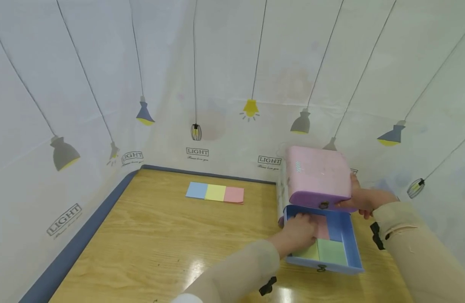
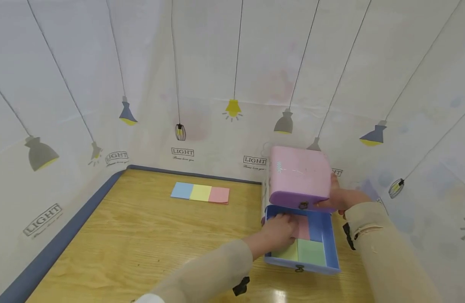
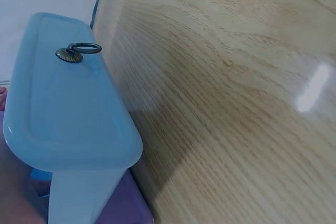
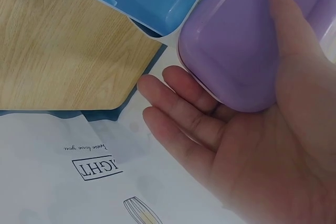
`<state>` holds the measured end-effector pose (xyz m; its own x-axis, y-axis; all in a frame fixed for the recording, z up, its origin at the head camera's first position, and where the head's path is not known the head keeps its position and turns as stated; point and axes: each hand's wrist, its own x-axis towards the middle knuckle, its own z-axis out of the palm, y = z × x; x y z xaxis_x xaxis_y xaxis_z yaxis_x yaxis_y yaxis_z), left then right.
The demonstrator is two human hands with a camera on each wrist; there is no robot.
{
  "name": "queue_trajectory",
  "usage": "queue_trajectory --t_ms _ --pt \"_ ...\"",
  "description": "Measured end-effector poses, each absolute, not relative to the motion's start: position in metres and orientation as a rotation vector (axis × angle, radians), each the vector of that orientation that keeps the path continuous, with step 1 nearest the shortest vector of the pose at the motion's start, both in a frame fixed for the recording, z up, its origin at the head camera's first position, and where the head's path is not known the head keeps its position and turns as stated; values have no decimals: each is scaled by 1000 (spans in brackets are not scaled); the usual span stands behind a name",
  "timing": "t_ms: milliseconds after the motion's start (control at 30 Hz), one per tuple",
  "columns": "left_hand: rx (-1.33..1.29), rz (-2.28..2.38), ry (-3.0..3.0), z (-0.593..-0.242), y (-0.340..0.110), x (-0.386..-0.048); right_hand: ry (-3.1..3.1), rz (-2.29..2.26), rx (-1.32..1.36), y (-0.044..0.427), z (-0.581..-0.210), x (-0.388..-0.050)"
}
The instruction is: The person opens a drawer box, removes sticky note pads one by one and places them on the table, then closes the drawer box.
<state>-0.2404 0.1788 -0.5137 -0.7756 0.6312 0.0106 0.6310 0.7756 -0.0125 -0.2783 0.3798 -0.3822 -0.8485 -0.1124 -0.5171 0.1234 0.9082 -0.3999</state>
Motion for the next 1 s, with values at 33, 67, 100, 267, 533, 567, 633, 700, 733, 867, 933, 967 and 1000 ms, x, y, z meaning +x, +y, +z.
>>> queue_trajectory --t_ms 33,67,100,267,533,567,633,700,733,867,933,967,1000 --pt "-1037 22 -2962 -513 179 -241 2517 -578 9 379 -381 -277" --pt "-1026 38 -2972 -513 179 -241 2512 -587 11 378 -380 -277" --pt "-1017 52 -2980 -513 180 -241 2510 -592 11 377 -379 -276" --pt "-1018 104 -3015 -511 181 -241 2493 -661 6 375 -379 -275" --pt "-973 72 -3040 -507 183 -242 2490 -658 13 378 -379 -275" --pt "-967 65 -3038 -507 183 -242 2489 -655 17 377 -379 -275" --pt "-956 47 -3031 -506 183 -241 2488 -648 22 377 -378 -275" --pt "-944 21 -3021 -506 183 -242 2488 -641 31 377 -378 -275" --pt "-941 8 -3015 -505 183 -242 2487 -640 33 377 -378 -275" --pt "-941 -28 -3002 -504 182 -242 2492 -628 42 377 -379 -276" --pt "-947 -36 -2988 -504 181 -242 2494 -628 47 378 -380 -276" --pt "-950 -43 -2977 -503 180 -243 2495 -621 43 378 -381 -277" --pt "-955 -47 -2959 -504 179 -243 2494 -621 37 379 -382 -278"
